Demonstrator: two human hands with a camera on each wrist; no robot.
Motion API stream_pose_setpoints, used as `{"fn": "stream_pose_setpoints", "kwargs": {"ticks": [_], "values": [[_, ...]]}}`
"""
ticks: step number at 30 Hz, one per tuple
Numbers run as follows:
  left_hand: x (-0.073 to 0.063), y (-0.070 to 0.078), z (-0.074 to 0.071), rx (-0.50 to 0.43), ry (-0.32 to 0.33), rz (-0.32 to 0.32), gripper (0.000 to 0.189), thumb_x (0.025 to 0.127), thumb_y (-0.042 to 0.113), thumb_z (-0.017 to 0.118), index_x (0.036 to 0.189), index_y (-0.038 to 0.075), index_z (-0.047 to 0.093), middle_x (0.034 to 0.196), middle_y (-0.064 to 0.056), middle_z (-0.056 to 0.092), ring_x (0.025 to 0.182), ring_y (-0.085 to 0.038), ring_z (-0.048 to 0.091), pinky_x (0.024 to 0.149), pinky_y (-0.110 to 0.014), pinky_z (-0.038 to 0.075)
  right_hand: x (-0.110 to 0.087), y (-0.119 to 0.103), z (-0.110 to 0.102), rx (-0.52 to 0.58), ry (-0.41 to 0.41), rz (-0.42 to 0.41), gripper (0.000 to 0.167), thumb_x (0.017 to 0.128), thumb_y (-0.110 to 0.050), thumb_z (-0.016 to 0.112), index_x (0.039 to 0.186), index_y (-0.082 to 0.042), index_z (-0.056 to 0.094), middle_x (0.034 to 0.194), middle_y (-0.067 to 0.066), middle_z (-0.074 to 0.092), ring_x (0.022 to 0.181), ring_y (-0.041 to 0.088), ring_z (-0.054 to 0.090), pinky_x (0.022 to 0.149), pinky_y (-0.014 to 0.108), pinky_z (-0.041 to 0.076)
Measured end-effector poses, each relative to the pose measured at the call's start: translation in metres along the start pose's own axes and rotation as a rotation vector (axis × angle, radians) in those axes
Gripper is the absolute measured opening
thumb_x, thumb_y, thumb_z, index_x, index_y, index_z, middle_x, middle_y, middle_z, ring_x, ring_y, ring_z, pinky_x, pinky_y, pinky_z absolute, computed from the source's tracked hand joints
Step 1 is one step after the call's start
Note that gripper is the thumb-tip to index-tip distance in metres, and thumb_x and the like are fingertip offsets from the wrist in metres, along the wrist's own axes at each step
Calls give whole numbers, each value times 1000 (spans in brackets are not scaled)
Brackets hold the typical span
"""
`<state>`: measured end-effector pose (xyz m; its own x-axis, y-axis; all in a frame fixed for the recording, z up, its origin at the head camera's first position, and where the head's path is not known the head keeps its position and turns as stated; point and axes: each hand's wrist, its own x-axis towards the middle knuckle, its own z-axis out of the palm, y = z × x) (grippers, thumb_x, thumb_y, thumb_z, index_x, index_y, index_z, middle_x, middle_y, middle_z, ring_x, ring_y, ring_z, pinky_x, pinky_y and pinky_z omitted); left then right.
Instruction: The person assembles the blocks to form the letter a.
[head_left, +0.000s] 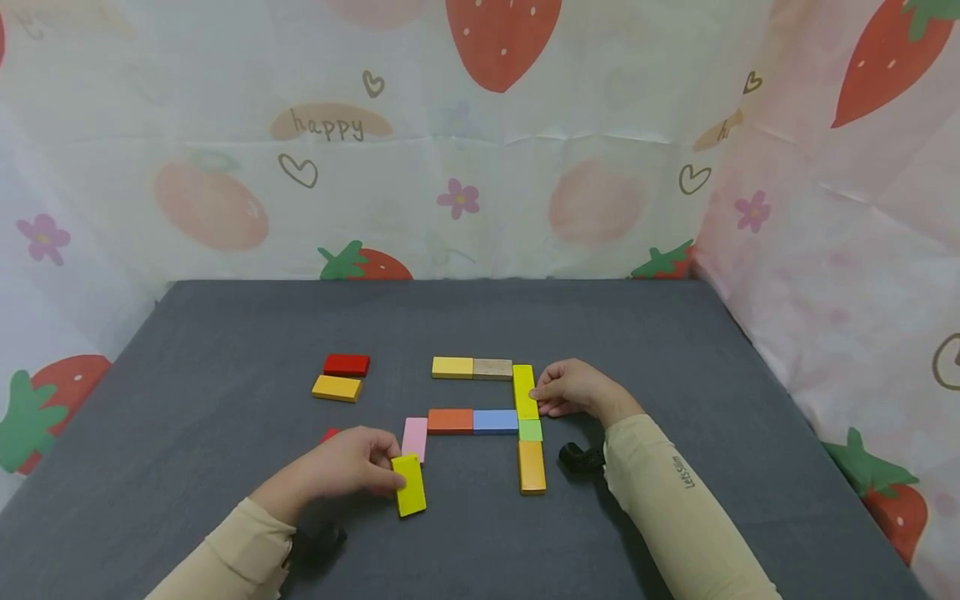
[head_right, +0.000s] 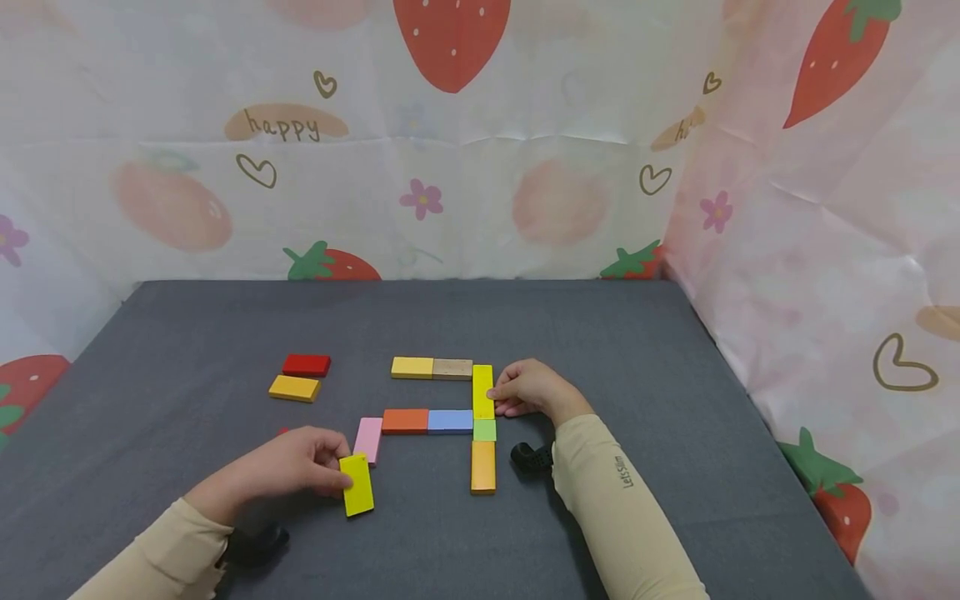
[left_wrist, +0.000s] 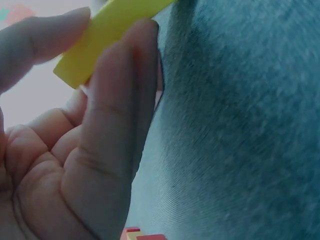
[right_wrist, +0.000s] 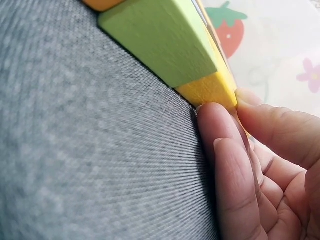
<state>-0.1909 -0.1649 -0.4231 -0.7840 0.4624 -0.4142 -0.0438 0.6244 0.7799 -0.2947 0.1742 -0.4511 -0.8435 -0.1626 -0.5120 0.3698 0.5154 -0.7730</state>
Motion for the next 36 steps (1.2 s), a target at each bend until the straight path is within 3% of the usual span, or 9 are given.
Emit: {"fn": "stream_pose_setpoints", "kwargs": {"ticks": [12,25,36], "values": [[-1,4,13,103,23,-191,25,83,29,77,74,9,64,65,-2,63,61,-16,61,62,-26,51,-1,-2,-1,3,-1,6,11,87,-15,72,86,-7,66,71,3,67,58,10,63,58,22,54],[1,7,16,221,41,-237,34,82,35,77,65,11,59,57,0,55,55,-14,54,55,-23,41,-1,-1,0,-7,8,7,11,88,-16,72,87,-7,66,72,3,67,59,10,62,59,22,54],[2,7,15,221,53,-216,34,81,30,78,65,11,55,58,0,51,56,-16,56,55,-24,40,0,-1,0,-6,6,13,11,88,-16,72,87,-7,66,72,2,67,59,10,63,59,22,54]]}}
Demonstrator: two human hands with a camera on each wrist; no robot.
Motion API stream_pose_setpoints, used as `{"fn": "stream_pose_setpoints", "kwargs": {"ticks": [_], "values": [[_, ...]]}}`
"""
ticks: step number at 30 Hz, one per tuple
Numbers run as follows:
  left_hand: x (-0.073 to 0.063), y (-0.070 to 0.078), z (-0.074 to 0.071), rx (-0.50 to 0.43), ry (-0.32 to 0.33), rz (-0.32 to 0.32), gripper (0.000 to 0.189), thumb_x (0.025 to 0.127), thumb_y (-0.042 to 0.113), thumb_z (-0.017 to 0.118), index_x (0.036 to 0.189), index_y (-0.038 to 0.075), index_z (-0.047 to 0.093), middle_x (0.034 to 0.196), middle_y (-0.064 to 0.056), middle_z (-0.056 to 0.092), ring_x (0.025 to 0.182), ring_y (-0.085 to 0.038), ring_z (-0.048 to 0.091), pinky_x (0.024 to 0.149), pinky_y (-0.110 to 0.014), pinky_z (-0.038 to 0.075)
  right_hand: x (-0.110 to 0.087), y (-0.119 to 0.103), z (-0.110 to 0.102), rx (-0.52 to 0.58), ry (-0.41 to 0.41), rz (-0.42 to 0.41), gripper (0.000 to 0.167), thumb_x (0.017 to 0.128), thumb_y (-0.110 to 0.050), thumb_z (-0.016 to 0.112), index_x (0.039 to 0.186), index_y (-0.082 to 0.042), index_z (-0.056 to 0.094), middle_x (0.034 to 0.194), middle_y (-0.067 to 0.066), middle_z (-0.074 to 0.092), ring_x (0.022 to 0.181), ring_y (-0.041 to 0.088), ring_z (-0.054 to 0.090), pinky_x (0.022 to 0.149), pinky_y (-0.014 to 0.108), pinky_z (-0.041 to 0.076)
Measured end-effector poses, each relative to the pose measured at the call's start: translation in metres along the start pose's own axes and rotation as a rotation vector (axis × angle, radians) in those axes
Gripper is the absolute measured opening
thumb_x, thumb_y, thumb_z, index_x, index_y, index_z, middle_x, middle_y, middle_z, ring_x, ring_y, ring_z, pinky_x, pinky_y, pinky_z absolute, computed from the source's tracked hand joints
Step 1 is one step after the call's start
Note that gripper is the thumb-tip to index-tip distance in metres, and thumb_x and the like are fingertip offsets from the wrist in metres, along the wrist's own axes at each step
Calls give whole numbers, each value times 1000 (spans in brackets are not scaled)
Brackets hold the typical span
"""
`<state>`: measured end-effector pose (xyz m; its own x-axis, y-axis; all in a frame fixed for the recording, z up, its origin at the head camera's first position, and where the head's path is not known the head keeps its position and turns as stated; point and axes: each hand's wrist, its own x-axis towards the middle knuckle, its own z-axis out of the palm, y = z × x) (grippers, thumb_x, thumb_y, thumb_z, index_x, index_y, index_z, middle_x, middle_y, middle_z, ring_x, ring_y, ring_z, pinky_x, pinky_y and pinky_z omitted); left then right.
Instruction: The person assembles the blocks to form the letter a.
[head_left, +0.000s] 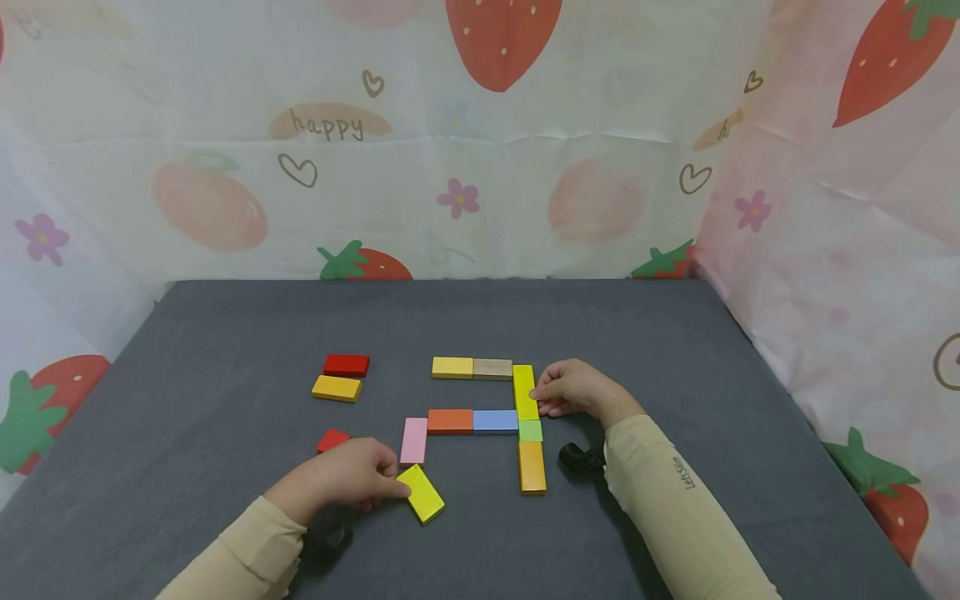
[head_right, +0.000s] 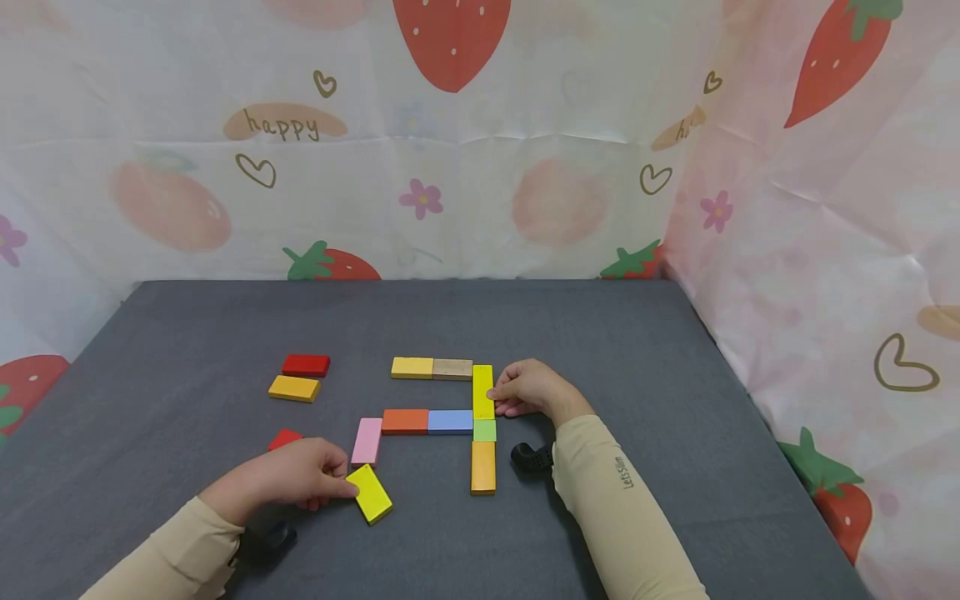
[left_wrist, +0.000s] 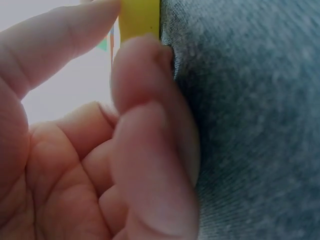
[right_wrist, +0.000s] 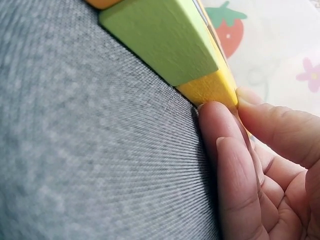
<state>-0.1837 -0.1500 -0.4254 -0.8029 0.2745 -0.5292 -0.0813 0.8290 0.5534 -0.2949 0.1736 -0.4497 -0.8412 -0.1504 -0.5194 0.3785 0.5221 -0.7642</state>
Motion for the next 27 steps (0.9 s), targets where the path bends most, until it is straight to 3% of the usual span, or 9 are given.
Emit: {"fn": "stream_pose_setpoints", "kwargs": {"ticks": [6,11,16,22,27], "values": [[1,0,-1,8,-9,19,32,80,27,80,67,11,56,59,0,53,56,-16,54,55,-25,39,0,0,0,-6,8,3,11,88,-16,72,87,-7,66,73,3,67,59,11,63,60,22,54],[2,-2,-10,36,40,13,30,80,31,79,69,12,59,63,-1,56,59,-17,56,57,-26,42,0,0,1,-12,6,8,12,88,-17,72,87,-7,66,73,2,67,60,10,63,61,22,54],[4,-7,-29,33,127,5,26,82,33,77,76,13,61,68,-2,58,64,-18,54,60,-28,42,-1,-1,0,-10,2,7,12,88,-17,71,87,-7,65,73,2,66,60,10,63,61,22,54],[14,-27,-56,8,234,83,22,88,30,71,81,12,60,68,-1,52,62,-16,48,57,-28,39,-2,-1,-1,-6,-4,3,11,89,-17,71,87,-7,65,73,2,66,60,10,63,61,22,54],[20,-46,-77,-13,301,122,20,90,28,68,87,9,62,78,-3,57,68,-17,50,60,-29,42,-2,-1,-1,-5,-15,-2,11,89,-17,70,88,-7,65,75,2,67,61,10,63,62,23,55]]}}
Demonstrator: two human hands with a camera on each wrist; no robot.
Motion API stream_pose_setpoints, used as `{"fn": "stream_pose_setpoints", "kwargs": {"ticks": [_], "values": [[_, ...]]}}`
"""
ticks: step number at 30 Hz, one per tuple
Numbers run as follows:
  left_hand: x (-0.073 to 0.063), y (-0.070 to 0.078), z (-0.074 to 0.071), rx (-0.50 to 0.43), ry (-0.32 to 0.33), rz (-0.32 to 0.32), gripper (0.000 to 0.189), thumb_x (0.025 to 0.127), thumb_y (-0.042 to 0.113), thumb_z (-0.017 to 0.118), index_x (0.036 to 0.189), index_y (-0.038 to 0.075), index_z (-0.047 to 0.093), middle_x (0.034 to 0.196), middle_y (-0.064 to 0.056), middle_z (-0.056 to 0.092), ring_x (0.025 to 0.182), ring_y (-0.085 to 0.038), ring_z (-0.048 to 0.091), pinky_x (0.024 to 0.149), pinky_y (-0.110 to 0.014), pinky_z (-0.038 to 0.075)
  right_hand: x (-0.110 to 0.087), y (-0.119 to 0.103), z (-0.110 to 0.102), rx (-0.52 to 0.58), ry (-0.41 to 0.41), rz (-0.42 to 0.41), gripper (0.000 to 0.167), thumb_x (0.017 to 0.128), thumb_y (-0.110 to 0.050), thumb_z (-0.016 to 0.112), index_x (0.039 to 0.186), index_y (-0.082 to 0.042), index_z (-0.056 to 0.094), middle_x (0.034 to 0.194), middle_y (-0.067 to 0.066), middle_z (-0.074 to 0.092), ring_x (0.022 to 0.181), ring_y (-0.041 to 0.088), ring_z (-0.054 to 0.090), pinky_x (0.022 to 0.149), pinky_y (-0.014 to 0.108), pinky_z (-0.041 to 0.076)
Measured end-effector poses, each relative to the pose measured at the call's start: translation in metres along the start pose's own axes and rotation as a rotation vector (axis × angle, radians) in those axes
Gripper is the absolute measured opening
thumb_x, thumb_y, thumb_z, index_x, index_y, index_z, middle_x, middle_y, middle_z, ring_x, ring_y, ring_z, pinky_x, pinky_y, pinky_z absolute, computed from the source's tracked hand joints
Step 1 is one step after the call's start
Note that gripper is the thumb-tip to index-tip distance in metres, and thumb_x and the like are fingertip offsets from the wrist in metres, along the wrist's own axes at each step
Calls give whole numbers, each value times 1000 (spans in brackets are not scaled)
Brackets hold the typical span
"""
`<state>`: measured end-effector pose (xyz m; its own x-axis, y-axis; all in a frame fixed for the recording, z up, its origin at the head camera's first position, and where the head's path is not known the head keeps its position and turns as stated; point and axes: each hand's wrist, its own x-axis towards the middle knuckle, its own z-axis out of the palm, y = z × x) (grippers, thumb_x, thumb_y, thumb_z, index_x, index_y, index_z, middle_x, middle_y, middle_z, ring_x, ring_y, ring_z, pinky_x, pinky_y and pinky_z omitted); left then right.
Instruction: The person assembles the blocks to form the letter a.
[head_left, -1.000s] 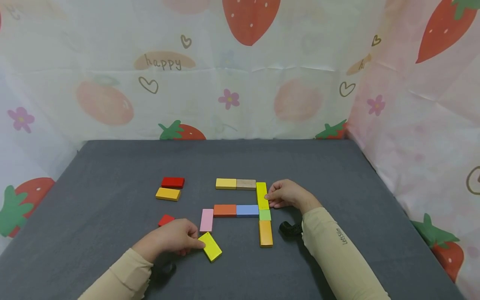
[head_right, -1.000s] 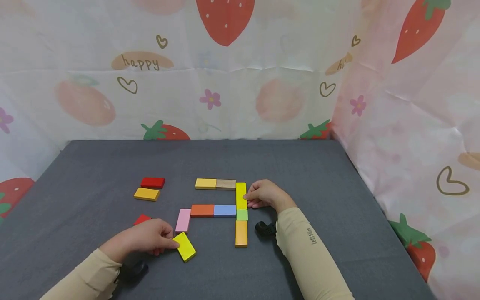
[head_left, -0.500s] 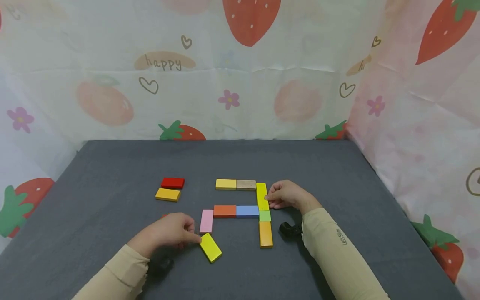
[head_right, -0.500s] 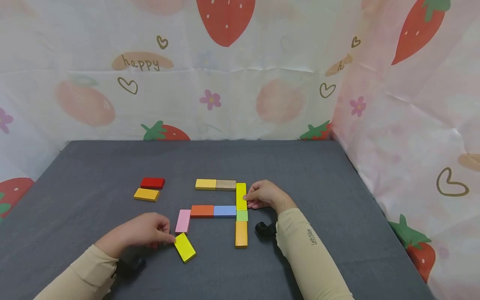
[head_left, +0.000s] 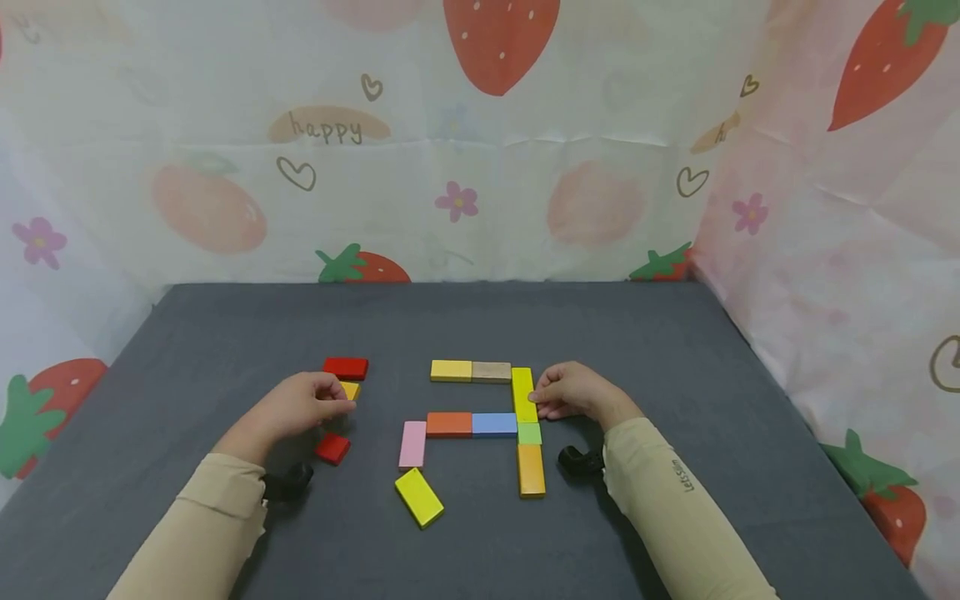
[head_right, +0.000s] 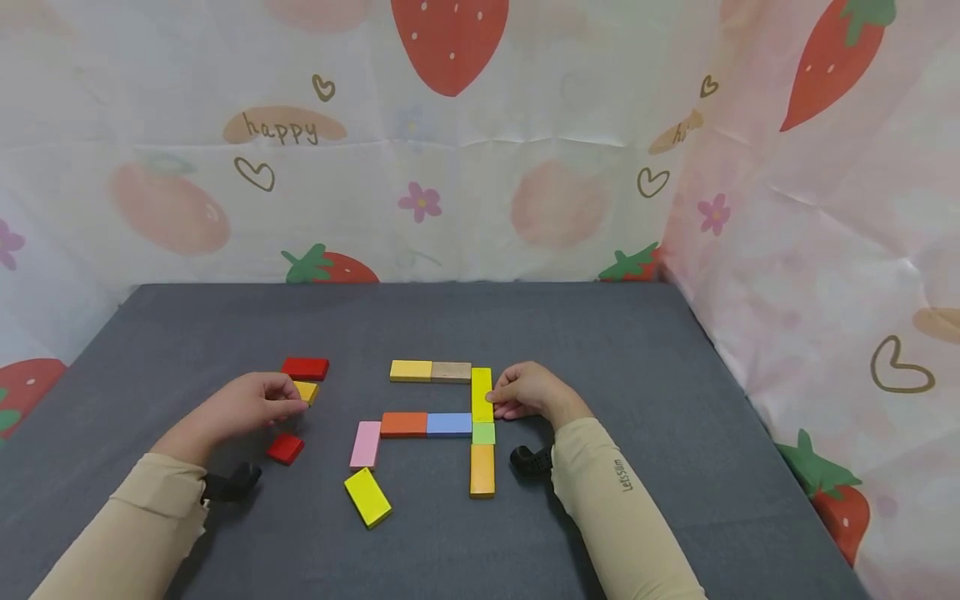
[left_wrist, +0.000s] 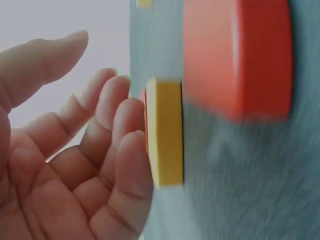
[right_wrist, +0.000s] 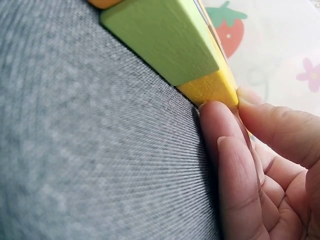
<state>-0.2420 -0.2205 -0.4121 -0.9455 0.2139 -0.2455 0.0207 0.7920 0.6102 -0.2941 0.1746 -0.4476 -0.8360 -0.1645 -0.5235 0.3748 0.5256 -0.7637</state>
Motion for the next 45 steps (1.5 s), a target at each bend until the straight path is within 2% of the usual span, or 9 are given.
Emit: {"fn": "stream_pose_setpoints", "kwargs": {"ticks": [5,10,14,21,32,38,45], "values": [[9,-14,-14,-3,58,-40,20,92,28,66,94,9,64,92,-8,61,78,-21,51,65,-29,44,1,2,0,4,1,-1,11,89,-17,70,88,-7,65,74,2,67,61,10,63,62,23,55],[18,-26,-21,7,92,-78,20,93,28,64,100,9,64,106,-15,61,90,-26,53,71,-30,46,1,2,0,3,1,-1,12,89,-17,71,88,-7,65,74,2,67,61,10,63,62,23,55],[24,-33,-21,21,85,-86,21,93,26,64,103,8,63,113,-18,61,96,-30,54,75,-33,47,2,2,0,1,-3,1,12,89,-17,70,88,-7,65,75,2,67,61,10,63,62,23,55],[30,-38,-19,40,56,-115,25,91,23,67,108,7,61,113,-19,60,98,-30,52,82,-38,49,3,2,1,6,-5,-2,12,89,-17,70,88,-7,65,75,3,67,61,10,63,62,23,55],[31,-39,-18,62,22,-105,30,87,28,71,107,7,64,112,-17,60,99,-30,51,84,-41,47,3,1,3,6,9,2,10,89,-16,71,88,-7,66,75,3,67,60,10,63,61,22,54],[28,-35,-18,136,22,-42,25,85,21,74,99,7,59,101,-14,61,88,-26,52,76,-35,46,4,1,2,2,6,8,11,89,-17,71,88,-7,65,75,3,67,60,10,63,62,22,55],[23,-23,-11,202,-14,26,22,88,12,69,108,6,64,105,-15,65,92,-27,55,87,-46,49,5,3,1,3,9,-1,12,88,-17,72,88,-7,65,74,3,67,60,11,63,61,22,54]]}}
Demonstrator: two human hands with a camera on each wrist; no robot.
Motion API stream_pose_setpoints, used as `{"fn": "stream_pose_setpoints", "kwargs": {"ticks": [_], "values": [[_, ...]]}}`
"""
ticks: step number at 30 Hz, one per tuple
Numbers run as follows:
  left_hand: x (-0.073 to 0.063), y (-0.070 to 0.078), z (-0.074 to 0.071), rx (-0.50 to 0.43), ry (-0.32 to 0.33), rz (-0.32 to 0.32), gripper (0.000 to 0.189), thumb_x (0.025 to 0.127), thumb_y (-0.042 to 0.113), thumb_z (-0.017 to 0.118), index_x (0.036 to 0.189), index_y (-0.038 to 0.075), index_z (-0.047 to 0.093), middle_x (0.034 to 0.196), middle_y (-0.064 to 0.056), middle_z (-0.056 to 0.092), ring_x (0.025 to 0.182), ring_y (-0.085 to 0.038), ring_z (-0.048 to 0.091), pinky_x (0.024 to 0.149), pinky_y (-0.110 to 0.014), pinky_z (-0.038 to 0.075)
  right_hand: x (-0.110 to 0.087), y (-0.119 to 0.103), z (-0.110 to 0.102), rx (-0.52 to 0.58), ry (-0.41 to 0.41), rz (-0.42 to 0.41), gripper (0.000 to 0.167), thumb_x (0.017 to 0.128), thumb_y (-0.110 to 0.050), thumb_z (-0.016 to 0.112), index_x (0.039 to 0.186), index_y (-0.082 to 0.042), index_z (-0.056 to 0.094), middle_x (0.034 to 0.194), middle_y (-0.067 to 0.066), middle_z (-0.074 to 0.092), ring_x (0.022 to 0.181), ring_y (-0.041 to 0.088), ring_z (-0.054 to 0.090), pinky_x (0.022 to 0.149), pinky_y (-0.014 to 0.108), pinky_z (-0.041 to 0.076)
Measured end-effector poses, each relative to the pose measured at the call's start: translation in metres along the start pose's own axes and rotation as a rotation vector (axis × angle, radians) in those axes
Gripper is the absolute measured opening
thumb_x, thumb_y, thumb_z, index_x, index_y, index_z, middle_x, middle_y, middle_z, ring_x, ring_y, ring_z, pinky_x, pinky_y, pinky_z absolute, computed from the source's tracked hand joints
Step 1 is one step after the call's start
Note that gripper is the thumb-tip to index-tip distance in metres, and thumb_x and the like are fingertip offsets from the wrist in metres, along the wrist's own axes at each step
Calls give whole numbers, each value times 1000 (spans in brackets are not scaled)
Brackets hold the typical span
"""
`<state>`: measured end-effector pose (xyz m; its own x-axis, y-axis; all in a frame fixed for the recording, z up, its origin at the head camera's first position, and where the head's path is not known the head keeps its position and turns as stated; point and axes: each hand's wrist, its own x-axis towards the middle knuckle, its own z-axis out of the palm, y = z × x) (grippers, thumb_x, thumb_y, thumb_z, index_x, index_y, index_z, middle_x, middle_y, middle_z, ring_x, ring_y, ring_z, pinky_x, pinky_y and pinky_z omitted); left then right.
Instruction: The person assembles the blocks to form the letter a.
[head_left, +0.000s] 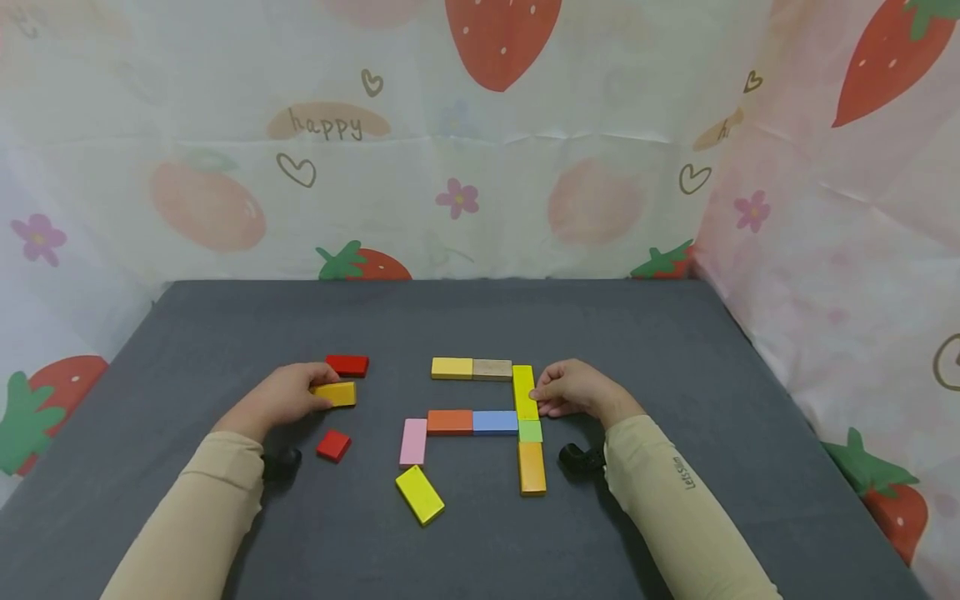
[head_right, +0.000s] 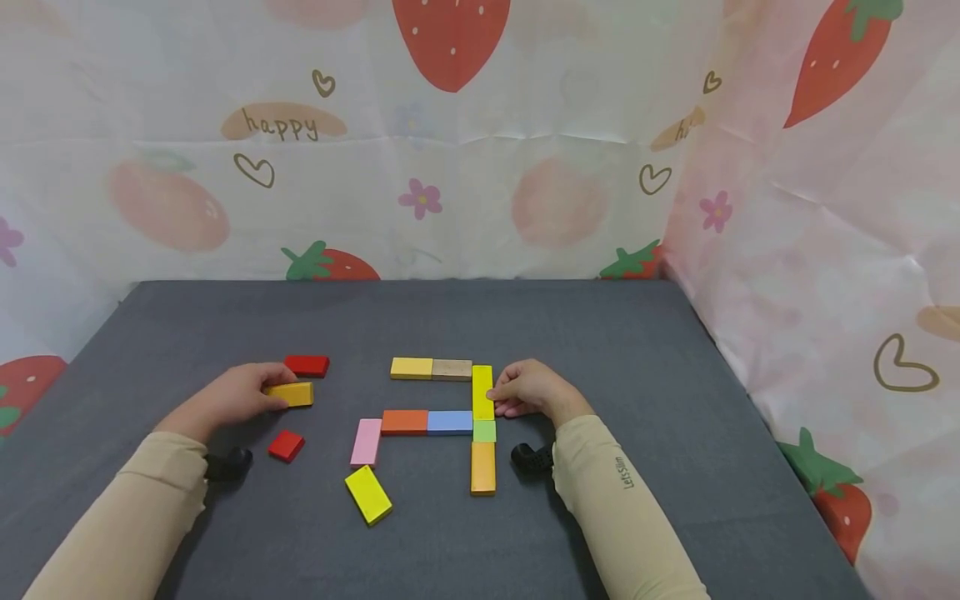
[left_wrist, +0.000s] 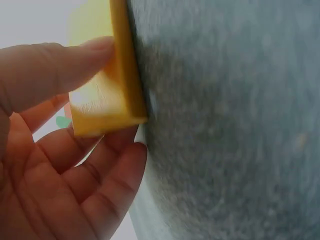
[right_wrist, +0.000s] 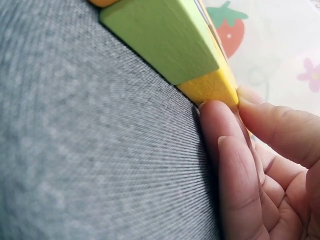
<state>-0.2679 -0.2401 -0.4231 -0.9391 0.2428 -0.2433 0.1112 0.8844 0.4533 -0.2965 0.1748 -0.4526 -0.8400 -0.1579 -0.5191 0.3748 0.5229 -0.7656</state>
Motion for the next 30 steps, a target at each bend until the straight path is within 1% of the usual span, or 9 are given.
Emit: {"fn": "stream_pose_setpoints", "kwargs": {"ticks": [3,7,11,15,20,27,30], "values": [[-2,6,1,19,4,24,15,88,13,68,102,8,66,98,-11,64,88,-25,54,83,-42,49,0,0,0,-1,3,-1,12,88,-17,72,88,-7,66,74,3,67,60,11,62,61,22,54],[-4,17,1,5,0,40,8,88,16,68,93,10,65,88,-6,62,83,-21,53,73,-33,46,-1,0,0,-3,3,4,12,88,-17,71,88,-7,66,74,3,67,60,11,62,61,22,54],[-6,36,3,-31,-8,54,8,87,16,69,90,10,64,83,-5,61,79,-19,54,67,-28,47,-2,-1,0,-2,0,5,11,89,-17,71,88,-7,66,74,3,66,60,11,62,61,22,54],[-8,58,6,-60,-26,87,10,84,14,71,87,10,62,82,-4,61,77,-18,56,66,-27,50,-4,-2,-1,4,-7,-4,11,89,-16,71,88,-7,65,73,2,66,60,11,62,61,23,54],[-9,83,14,-78,-78,132,10,83,12,71,85,13,61,83,-3,61,79,-17,55,67,-28,50,-4,-2,-1,5,-14,-12,11,89,-16,71,87,-7,65,73,2,66,60,10,63,61,23,54],[-12,115,24,-111,-192,239,8,84,12,72,84,15,64,85,1,64,80,-16,56,71,-28,50,-4,-2,-1,9,-15,-10,11,89,-16,71,88,-7,65,73,2,66,60,10,63,61,22,54],[-14,127,29,-117,-236,251,9,85,13,72,85,17,65,85,3,64,81,-15,56,72,-28,49,-4,-2,-1,10,-22,-13,11,89,-16,71,88,-7,65,73,1,66,60,10,63,61,22,54]]}}
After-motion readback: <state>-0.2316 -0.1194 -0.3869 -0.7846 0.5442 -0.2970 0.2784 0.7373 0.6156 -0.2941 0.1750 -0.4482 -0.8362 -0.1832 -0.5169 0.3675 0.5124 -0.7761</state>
